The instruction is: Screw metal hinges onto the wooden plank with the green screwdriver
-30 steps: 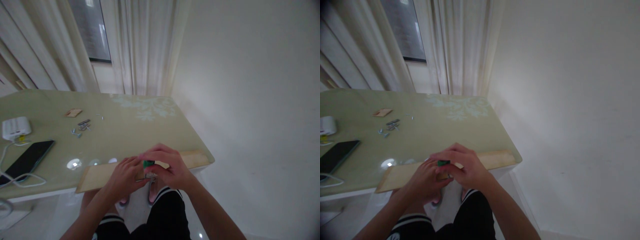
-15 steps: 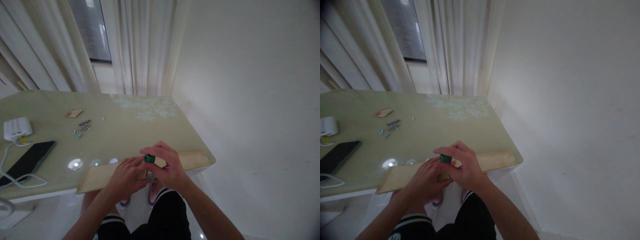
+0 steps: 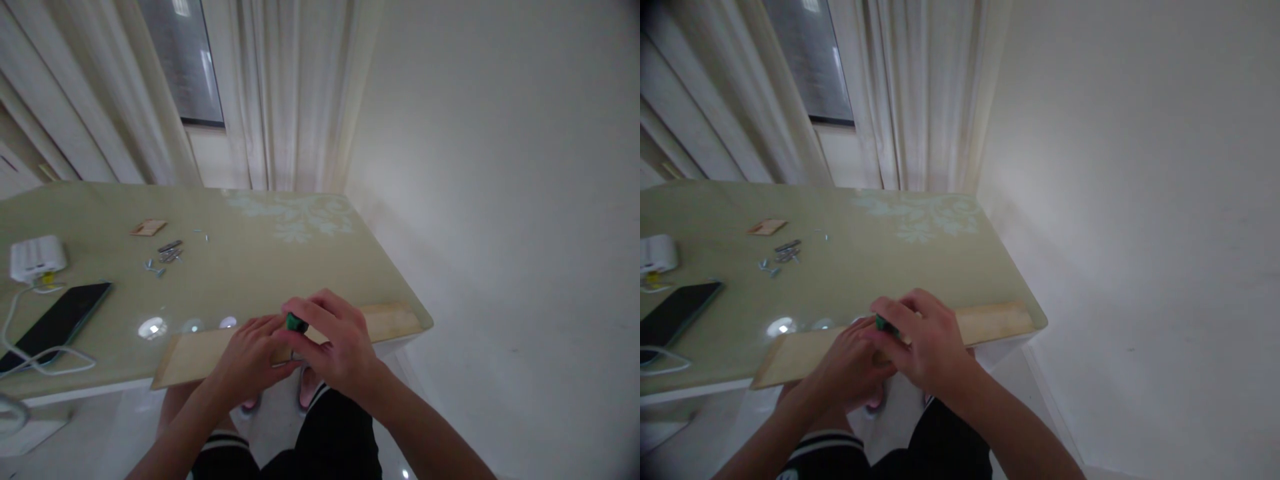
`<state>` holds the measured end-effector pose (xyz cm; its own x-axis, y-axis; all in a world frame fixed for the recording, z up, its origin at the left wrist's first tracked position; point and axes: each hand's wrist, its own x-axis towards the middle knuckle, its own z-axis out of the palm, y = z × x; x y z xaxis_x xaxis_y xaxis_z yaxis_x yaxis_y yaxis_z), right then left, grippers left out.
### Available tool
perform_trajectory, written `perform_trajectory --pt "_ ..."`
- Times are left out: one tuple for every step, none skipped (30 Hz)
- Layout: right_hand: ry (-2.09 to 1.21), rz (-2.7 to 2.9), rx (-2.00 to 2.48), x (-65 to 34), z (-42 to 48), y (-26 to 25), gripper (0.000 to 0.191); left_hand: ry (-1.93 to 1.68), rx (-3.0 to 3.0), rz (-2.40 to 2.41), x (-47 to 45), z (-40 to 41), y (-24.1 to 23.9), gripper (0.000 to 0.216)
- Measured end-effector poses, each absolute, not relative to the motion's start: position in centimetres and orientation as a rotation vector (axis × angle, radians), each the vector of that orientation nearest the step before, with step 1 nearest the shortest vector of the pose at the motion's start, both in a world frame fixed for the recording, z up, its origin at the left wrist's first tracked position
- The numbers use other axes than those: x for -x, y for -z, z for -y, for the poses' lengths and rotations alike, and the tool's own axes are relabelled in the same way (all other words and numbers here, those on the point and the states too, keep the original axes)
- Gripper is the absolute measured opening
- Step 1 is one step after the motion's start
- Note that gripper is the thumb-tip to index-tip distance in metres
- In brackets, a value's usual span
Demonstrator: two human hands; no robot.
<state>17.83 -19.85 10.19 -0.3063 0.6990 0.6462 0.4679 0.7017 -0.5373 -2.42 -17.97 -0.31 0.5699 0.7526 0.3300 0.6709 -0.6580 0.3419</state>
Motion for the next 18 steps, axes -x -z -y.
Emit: perform_trajectory --pt "-0.241 1.993 0.921 -17.7 20.1 -10.2 0.026 -0.687 -2.621 -1.207 2.4 18.0 0.3 0.032" --pt "-0.224 2.04 0.912 -17.7 20.2 -10.4 0.029 -0.687 -2.623 -1.213 2.4 18.0 0.3 0.031" --pt "-0.259 2.093 0.882 -17.9 20.2 -10.7 0.032 -0.684 -2.625 -1.216 2.4 18.0 0.3 0.029" --pt "-0.342 2.142 0.838 -18.2 20.1 -11.2 0.037 -0.676 -2.629 -1.217 2.4 18.0 0.3 0.027" --pt "-0.461 2.185 0.776 -18.5 19.9 -11.7 0.042 -0.667 -2.632 -1.215 2.4 18.0 0.3 0.026" --pt "-0.589 2.207 0.701 -18.9 19.7 -12.1 0.045 -0.654 -2.632 -1.215 2.4 18.0 0.3 0.025" --pt "-0.698 2.201 0.627 -19.2 19.4 -12.3 0.047 -0.645 -2.627 -1.217 2.5 18.0 0.2 0.025" --pt "-0.766 2.169 0.574 -19.3 19.1 -12.2 0.046 -0.636 -2.622 -1.22 2.5 18.1 0.2 0.025" --pt "-0.787 2.119 0.552 -19.3 18.9 -12.0 0.044 -0.631 -2.617 -1.222 2.5 18.1 0.1 0.026" --pt "-0.767 2.065 0.555 -19.2 18.8 -11.6 0.041 -0.626 -2.609 -1.226 2.5 18.1 0.1 0.027" --pt "-0.717 2.015 0.584 -18.9 18.9 -11.1 0.038 -0.627 -2.601 -1.232 2.5 18.1 0.0 0.028" --pt "-0.655 1.976 0.63 -18.6 19.1 -10.6 0.036 -0.628 -2.595 -1.237 2.5 18.1 0.1 0.028" --pt "-0.597 1.956 0.676 -18.3 19.4 -10.2 0.035 -0.633 -2.591 -1.235 2.4 18.1 0.1 0.026" --pt "-0.552 1.952 0.713 -18.0 19.8 -10.0 0.034 -0.637 -2.59 -1.231 2.4 18.1 0.3 0.024" --pt "-0.528 1.959 0.74 -17.8 20.2 -10.0 0.033 -0.639 -2.59 -1.226 2.4 18.1 0.4 0.022" --pt "-0.53 1.981 0.755 -17.8 20.5 -10.2 0.032 -0.635 -2.593 -1.22 2.4 18.1 0.6 0.02" --pt "-0.564 2.016 0.752 -17.9 20.7 -10.6 0.033 -0.63 -2.598 -1.214 2.4 18.1 0.8 0.019" --pt "-0.628 2.062 0.73 -18.1 20.8 -11.1 0.034 -0.627 -2.599 -1.214 2.4 18.1 0.9 0.019"
